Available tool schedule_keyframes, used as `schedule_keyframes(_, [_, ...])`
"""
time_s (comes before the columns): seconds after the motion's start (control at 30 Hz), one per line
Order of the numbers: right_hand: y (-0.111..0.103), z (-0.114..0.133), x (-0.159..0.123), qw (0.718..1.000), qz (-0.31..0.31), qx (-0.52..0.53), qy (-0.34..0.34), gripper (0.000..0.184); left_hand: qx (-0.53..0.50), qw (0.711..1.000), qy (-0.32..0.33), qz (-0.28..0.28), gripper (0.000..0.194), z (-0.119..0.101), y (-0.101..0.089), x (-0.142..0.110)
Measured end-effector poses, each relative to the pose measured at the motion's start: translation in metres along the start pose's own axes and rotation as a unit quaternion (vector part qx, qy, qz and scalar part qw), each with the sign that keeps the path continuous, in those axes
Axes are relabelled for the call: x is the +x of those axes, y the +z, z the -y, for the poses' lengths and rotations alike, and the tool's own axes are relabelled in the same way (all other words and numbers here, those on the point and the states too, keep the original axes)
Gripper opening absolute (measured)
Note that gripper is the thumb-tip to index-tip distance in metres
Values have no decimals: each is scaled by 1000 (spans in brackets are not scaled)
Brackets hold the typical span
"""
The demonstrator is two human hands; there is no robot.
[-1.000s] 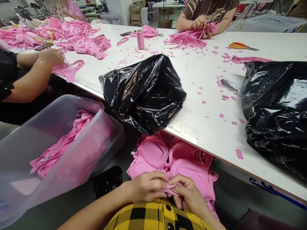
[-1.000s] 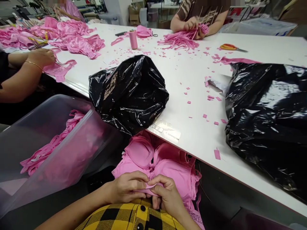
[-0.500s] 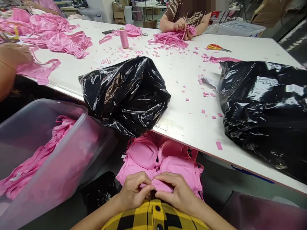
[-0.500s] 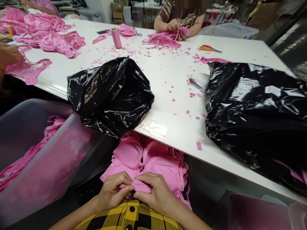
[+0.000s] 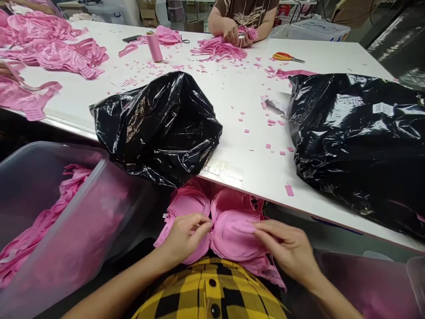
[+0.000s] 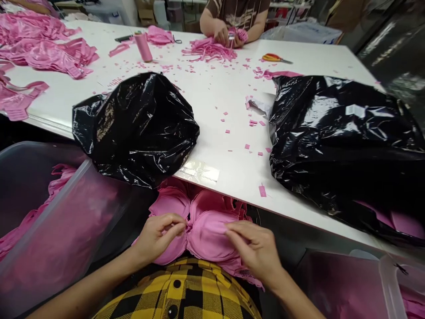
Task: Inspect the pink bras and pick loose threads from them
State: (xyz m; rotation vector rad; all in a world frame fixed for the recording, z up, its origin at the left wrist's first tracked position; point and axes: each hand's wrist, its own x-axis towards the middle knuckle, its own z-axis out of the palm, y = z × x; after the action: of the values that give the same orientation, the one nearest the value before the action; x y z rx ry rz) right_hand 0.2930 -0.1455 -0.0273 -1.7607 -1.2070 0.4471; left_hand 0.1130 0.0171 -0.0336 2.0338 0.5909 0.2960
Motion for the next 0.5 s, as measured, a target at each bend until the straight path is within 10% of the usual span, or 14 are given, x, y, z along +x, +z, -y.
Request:
schedule_keyframes(0.23, [-29,3,18,991,-45,-100,-79,14,327,935,0,133,46,-17,43,26])
schedule_keyframes(0.4, [-3,-9,29,987,38,-101,-123,20,234,931,183,211,26,-15,49,1])
schedule_keyframes(0.5, [5,-22,11,982,111,-112,-105,21,132,945,174,242,25,-7,36,-9])
